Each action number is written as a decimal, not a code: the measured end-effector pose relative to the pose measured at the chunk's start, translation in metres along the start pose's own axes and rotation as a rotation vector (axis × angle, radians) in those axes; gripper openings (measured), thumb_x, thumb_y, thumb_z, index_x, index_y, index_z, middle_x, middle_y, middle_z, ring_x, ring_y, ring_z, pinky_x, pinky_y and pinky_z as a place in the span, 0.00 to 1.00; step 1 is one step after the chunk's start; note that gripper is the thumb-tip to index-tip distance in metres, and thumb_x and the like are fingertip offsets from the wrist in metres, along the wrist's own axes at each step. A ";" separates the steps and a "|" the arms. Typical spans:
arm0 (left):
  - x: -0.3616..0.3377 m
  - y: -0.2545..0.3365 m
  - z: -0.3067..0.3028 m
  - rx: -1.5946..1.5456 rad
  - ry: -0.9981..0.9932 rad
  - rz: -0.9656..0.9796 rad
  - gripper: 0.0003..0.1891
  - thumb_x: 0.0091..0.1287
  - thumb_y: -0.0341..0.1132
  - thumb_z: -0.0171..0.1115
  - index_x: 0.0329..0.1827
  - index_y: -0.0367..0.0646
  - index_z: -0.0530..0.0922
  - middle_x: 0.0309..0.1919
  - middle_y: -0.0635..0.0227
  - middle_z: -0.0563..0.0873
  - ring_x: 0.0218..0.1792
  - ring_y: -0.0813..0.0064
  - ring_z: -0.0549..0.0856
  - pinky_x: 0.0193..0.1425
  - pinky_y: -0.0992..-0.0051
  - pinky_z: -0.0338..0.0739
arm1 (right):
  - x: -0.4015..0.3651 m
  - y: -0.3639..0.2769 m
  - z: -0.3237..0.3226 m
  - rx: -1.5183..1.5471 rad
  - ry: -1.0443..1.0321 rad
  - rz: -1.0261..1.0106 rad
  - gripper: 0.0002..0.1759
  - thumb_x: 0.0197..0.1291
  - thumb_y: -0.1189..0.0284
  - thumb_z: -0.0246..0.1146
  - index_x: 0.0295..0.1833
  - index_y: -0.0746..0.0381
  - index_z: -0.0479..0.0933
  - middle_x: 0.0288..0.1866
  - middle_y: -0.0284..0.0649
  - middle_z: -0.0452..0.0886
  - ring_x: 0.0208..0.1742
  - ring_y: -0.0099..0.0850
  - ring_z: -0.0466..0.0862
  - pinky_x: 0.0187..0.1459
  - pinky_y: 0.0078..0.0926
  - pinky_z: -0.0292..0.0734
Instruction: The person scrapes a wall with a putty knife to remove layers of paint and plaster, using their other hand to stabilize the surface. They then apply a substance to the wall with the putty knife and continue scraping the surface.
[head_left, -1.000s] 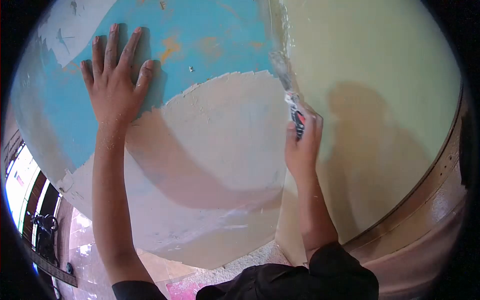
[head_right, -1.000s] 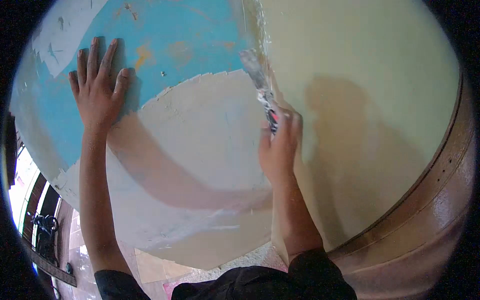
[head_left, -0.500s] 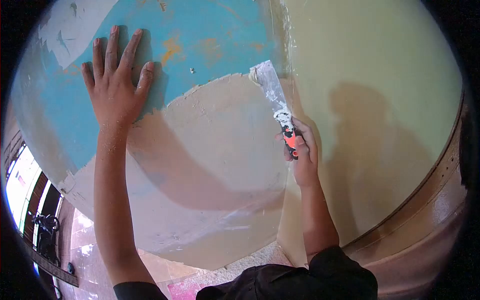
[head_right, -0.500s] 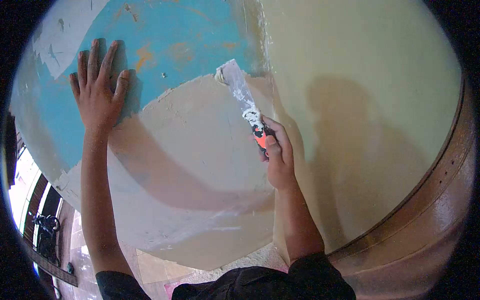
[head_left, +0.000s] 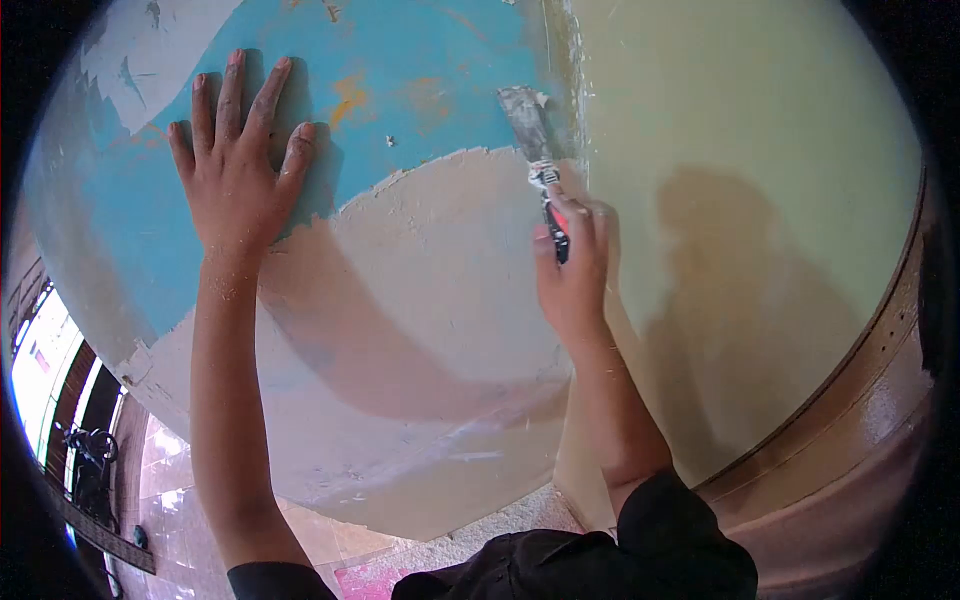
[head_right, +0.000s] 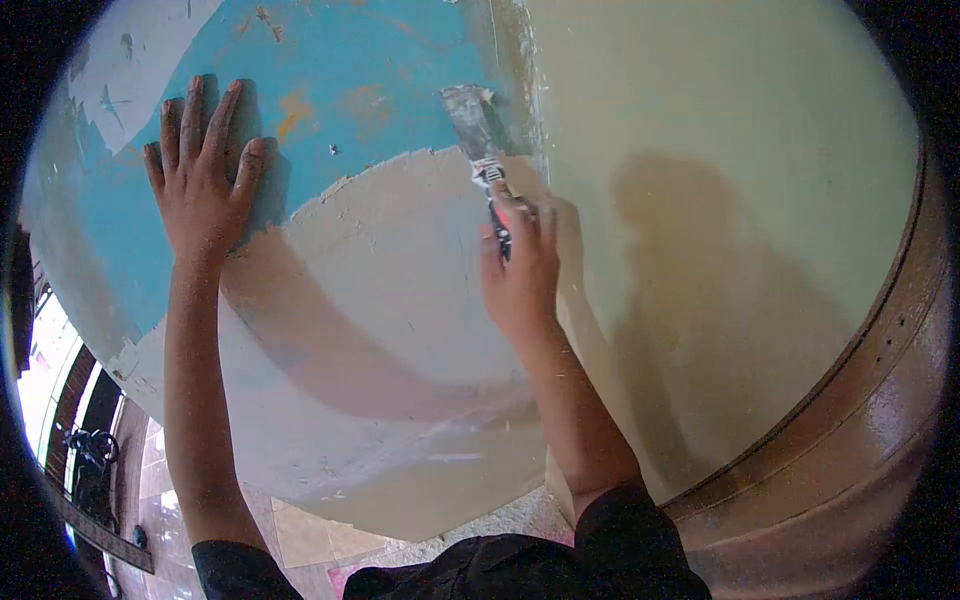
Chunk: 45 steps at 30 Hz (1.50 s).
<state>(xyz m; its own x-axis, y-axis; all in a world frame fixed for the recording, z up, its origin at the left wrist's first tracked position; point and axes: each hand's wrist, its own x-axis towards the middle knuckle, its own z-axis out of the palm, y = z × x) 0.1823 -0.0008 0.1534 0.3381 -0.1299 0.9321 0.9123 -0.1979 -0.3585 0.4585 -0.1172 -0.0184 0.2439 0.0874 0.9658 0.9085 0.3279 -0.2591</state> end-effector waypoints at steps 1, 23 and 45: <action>0.000 0.000 0.000 0.014 -0.012 -0.005 0.30 0.74 0.63 0.52 0.79 0.81 0.64 0.83 0.78 0.60 0.84 0.60 0.54 0.84 0.42 0.42 | -0.006 -0.001 0.005 -0.008 -0.061 0.027 0.24 0.66 0.76 0.64 0.68 0.61 0.74 0.55 0.51 0.78 0.56 0.49 0.78 0.59 0.44 0.75; 0.000 0.001 -0.003 0.009 -0.013 -0.006 0.31 0.74 0.64 0.51 0.80 0.81 0.62 0.84 0.80 0.57 0.84 0.61 0.53 0.85 0.43 0.40 | -0.006 0.004 -0.034 0.547 -0.146 0.299 0.22 0.78 0.63 0.58 0.67 0.67 0.74 0.52 0.40 0.83 0.52 0.25 0.81 0.57 0.26 0.75; -0.001 0.000 -0.001 0.006 -0.022 -0.016 0.30 0.74 0.64 0.52 0.80 0.80 0.63 0.84 0.79 0.59 0.84 0.60 0.53 0.84 0.42 0.42 | 0.000 -0.027 -0.072 0.315 -0.195 0.178 0.20 0.75 0.65 0.59 0.64 0.65 0.76 0.53 0.46 0.84 0.51 0.34 0.84 0.57 0.32 0.77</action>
<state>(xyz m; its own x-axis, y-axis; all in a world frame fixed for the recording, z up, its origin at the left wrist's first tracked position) 0.1815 -0.0017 0.1520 0.3282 -0.1052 0.9387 0.9191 -0.1939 -0.3431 0.4584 -0.1934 -0.0117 0.2917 0.3351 0.8959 0.7019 0.5613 -0.4385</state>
